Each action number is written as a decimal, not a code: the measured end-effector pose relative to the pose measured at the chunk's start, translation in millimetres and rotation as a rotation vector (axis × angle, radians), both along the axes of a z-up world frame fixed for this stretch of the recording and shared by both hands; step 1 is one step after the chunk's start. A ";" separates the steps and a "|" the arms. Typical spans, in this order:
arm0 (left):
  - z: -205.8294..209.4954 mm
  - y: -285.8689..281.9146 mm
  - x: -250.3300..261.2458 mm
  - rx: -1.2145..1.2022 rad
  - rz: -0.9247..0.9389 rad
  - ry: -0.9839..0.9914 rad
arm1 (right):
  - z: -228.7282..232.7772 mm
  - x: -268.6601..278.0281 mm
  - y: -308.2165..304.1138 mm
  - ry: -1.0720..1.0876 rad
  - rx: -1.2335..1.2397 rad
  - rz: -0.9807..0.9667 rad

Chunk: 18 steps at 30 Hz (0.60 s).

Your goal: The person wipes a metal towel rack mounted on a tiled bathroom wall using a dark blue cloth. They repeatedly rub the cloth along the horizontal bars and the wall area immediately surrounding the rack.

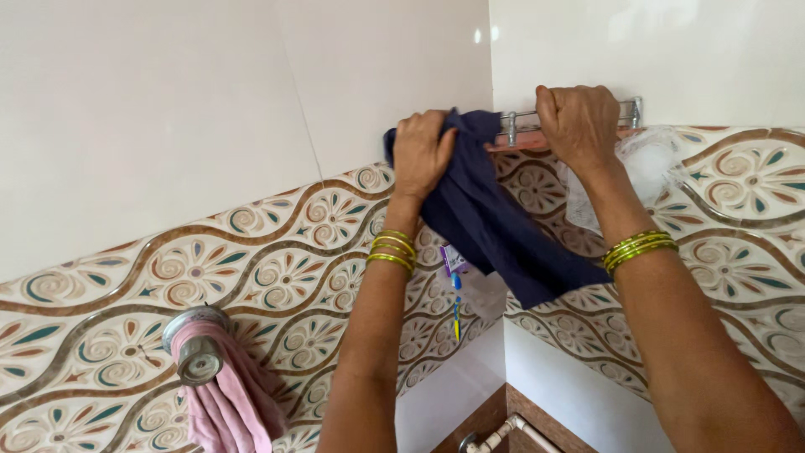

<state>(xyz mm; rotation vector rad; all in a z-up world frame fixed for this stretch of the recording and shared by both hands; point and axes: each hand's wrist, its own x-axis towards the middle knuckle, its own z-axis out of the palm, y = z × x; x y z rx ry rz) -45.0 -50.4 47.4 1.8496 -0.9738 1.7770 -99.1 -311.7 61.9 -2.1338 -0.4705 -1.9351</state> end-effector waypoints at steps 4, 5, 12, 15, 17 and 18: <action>4.7 33.4 22.0 -0.009 -0.118 0.139 | -1.8 4.8 -0.5 -0.066 -0.061 -0.014; 9.0 34.5 23.1 -0.020 -0.159 0.208 | -1.2 4.2 -2.2 -0.081 -0.071 -0.013; 11.8 32.7 -53.8 -0.265 -0.150 0.019 | 7.8 -25.9 8.9 0.114 -0.050 0.016; 11.0 29.6 -106.4 -0.230 -0.114 0.170 | -13.2 -58.9 23.4 -0.078 -0.141 0.044; 0.2 24.4 -135.7 -0.190 -0.119 0.159 | -63.5 -84.6 53.4 0.143 -0.031 0.300; -6.8 21.1 -147.2 -0.162 -0.121 0.154 | -98.8 -99.6 73.0 0.231 0.029 0.524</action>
